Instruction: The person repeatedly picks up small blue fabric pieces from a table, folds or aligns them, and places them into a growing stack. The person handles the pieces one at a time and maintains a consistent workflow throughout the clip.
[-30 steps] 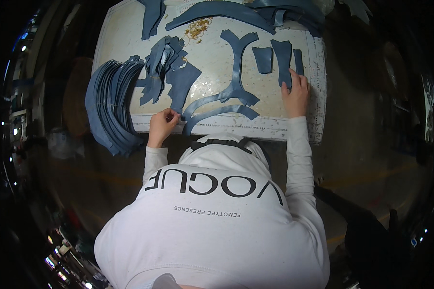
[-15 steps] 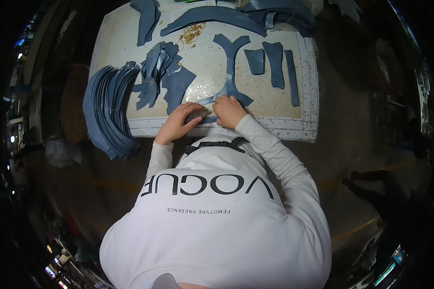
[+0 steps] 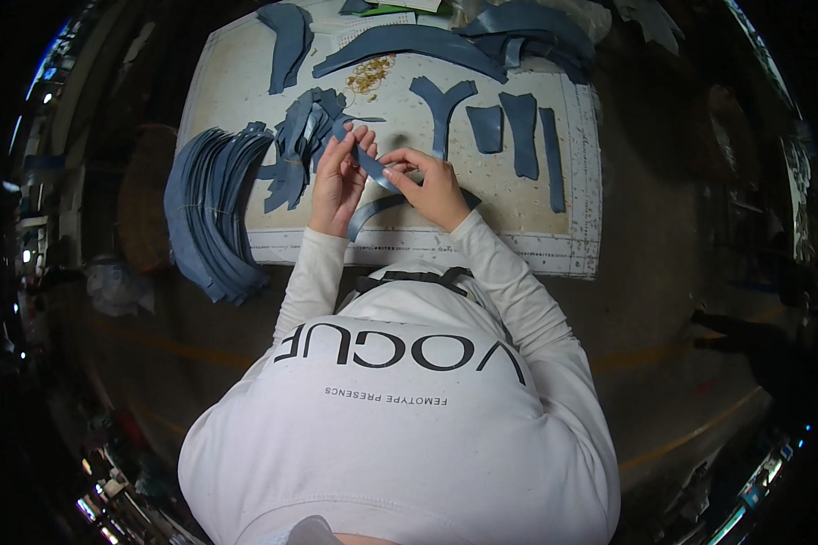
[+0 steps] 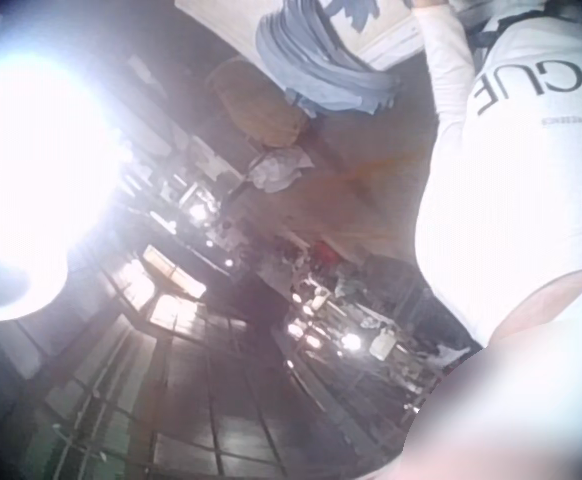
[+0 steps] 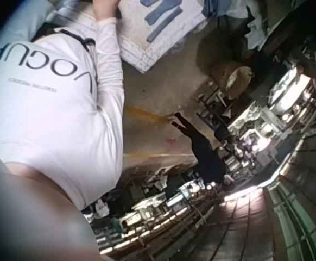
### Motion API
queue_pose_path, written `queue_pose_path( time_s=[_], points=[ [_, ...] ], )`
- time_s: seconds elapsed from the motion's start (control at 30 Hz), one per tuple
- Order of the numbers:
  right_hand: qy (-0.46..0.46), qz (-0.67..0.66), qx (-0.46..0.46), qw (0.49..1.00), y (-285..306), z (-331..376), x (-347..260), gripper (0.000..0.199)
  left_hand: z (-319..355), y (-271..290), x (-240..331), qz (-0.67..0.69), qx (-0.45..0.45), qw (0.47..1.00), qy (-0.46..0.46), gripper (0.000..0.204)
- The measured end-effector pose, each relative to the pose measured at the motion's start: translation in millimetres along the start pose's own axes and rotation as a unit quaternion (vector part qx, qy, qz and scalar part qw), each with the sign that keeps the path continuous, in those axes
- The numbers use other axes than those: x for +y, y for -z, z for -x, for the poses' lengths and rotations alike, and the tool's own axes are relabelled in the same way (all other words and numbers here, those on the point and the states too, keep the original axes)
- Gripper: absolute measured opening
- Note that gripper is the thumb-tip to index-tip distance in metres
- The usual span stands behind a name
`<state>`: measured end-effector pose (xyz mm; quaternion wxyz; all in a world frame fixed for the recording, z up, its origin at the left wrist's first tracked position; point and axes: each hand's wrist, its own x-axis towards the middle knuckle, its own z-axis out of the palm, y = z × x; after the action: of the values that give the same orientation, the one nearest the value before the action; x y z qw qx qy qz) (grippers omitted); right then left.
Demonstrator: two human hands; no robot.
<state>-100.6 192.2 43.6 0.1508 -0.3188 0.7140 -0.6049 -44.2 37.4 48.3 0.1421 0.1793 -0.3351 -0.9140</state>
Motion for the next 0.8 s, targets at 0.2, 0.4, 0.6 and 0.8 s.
queue_pose_path(
  time_s=[0.2, 0.4, 0.6, 0.8],
  points=[
    [0.005, 0.112, -0.121, 0.986, 47, -26, 19, 0.016, -7, 64, 31, -0.196, 0.057, 0.978, 0.041, 0.024],
    [-0.026, 0.331, -0.265, 0.905, 48, -41, 56, 0.012, 17, 106, 9, -0.525, 0.062, 0.847, 0.06, 0.012],
    [0.056, 0.436, -0.27, 0.857, 33, -40, 63, 0.009, 24, 110, -12, -0.61, 0.061, 0.789, -0.026, 0.019],
    [0.065, 0.346, -0.285, 0.891, -16, -37, 61, 0.012, 34, 99, 0, -0.703, 0.099, 0.696, -0.106, 0.022]
  ],
)
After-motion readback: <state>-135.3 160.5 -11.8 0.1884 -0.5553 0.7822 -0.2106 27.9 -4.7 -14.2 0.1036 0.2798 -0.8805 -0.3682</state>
